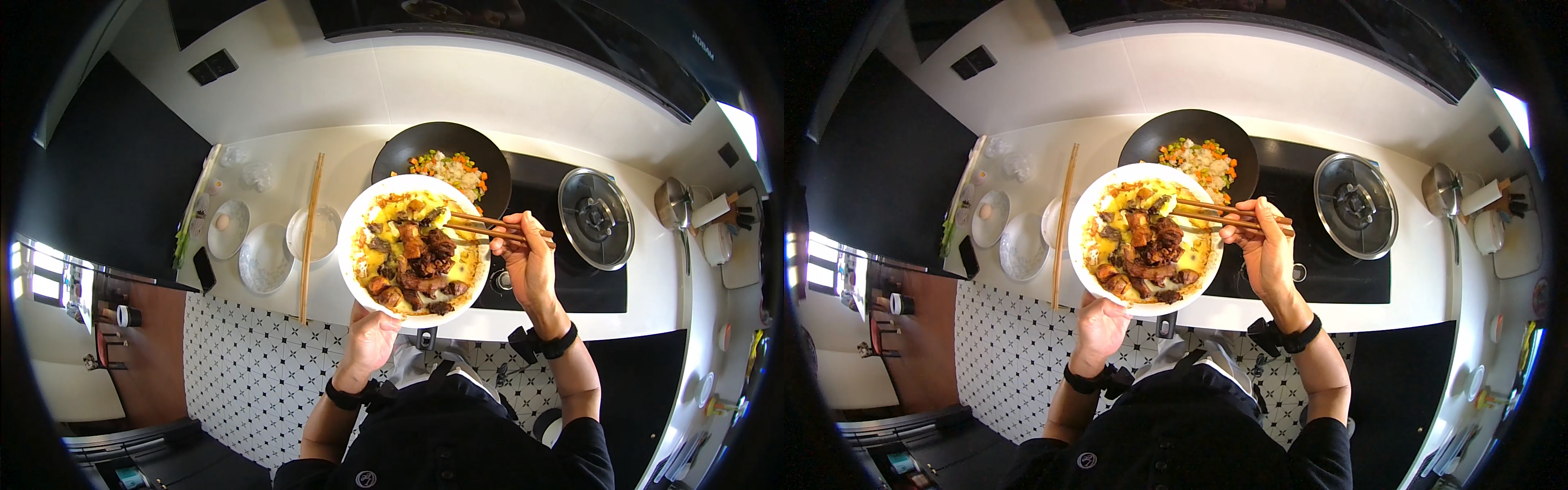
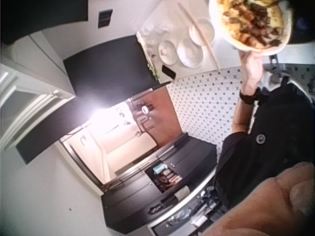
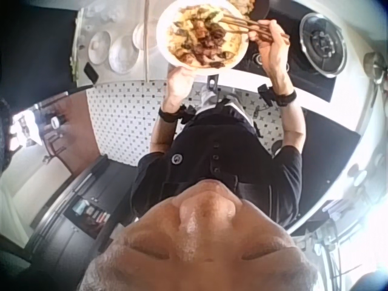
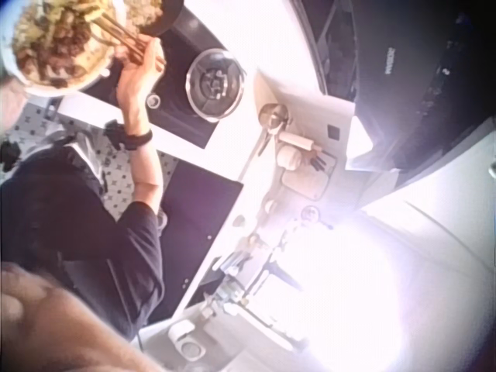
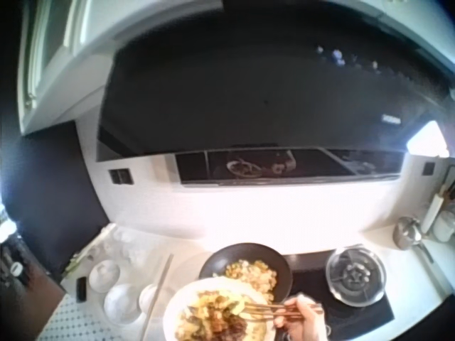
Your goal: The person stirs a pan of mixed vegetables and rice on the stove, then retrieves a bowl of braised meat from the refrigerator. They unwrap the bowl, transfer the meat into the pan, and cover the bowl with plastic wrap.
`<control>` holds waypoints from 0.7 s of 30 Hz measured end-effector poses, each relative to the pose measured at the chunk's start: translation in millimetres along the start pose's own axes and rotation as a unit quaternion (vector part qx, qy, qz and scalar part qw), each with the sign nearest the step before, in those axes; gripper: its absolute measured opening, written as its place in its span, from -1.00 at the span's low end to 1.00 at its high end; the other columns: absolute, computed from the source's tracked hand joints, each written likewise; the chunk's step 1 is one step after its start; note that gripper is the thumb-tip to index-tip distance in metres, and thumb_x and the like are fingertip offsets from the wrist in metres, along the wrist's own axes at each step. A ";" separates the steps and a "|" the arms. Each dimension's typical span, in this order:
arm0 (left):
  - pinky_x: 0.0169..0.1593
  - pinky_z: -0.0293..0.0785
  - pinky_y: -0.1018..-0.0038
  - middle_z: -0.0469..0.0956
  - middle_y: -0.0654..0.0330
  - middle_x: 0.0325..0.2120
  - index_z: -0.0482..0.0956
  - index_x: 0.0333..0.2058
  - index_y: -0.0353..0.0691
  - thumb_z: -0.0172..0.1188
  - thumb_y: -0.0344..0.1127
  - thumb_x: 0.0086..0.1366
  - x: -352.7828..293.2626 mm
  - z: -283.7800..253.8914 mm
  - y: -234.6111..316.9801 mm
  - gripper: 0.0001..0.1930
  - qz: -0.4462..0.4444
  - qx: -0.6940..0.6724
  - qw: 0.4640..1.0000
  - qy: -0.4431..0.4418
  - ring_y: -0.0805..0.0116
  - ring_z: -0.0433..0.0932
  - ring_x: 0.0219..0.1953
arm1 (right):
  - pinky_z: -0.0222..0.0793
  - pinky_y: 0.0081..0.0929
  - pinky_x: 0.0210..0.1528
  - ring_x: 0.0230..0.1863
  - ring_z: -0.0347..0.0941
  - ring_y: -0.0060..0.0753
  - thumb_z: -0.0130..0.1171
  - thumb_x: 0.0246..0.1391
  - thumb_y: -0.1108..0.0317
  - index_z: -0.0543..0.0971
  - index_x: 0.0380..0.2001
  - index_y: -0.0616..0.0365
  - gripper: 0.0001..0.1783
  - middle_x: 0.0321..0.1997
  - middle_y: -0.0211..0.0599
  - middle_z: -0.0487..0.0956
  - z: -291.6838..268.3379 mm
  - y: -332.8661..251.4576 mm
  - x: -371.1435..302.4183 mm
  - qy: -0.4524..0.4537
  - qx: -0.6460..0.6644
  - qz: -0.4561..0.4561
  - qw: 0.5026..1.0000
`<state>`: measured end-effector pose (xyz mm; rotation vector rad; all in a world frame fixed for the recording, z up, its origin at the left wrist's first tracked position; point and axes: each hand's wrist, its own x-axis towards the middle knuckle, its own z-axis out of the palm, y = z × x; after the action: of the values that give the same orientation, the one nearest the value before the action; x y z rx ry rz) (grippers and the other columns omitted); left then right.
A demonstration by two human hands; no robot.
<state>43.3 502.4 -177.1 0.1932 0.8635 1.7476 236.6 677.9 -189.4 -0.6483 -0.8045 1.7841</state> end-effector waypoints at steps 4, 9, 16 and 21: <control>-0.32 0.54 0.50 0.54 0.06 -0.13 0.32 0.11 -0.37 -0.03 -0.62 -0.12 -2.5 1.8 1.5 -0.33 -0.006 0.013 1.000 -0.014 0.28 0.59 -0.24 | 0.56 -0.48 -0.33 -0.42 0.61 -0.30 -0.06 0.38 0.19 0.53 -0.22 0.30 -0.65 -0.36 -0.06 0.64 0.4 -0.1 2.7 0.013 0.016 0.012 1.000; -0.29 0.56 0.47 0.55 0.06 -0.15 0.33 0.11 -0.38 -0.03 -0.61 -0.11 -2.0 -8.0 1.0 -0.35 -0.040 0.003 0.999 -0.029 0.27 0.59 -0.24 | 0.54 -0.47 -0.31 -0.41 0.59 -0.31 -0.06 0.38 0.19 0.53 -0.25 0.29 -0.65 -0.35 -0.06 0.63 3.9 2.2 5.3 0.010 0.040 0.039 0.998; -0.19 0.60 0.39 0.53 0.05 -0.08 0.31 0.14 -0.34 -0.03 -0.56 -0.08 -0.1 -19.7 0.1 -0.34 -0.054 -0.008 0.997 -0.046 0.21 0.60 -0.12 | 0.52 -0.45 -0.30 -0.40 0.58 -0.30 -0.03 0.37 0.17 0.55 -0.25 0.27 -0.65 -0.34 -0.09 0.63 11.2 -11.5 14.4 0.031 0.063 0.015 0.997; -0.03 0.61 0.18 0.50 0.02 0.02 0.26 0.19 -0.31 -0.03 -0.52 -0.07 -2.2 -30.3 7.8 -0.30 -0.037 -0.017 0.998 -0.042 0.08 0.56 0.02 | 0.55 -0.42 -0.24 -0.36 0.62 -0.26 -0.03 0.37 0.20 0.56 -0.22 0.28 -0.66 -0.34 -0.10 0.63 12.5 -40.4 27.1 0.012 -0.008 -0.109 0.994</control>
<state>22.1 485.9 -193.3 0.2082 0.7703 1.6723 242.0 710.8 -151.8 -0.5684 -0.8422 1.5711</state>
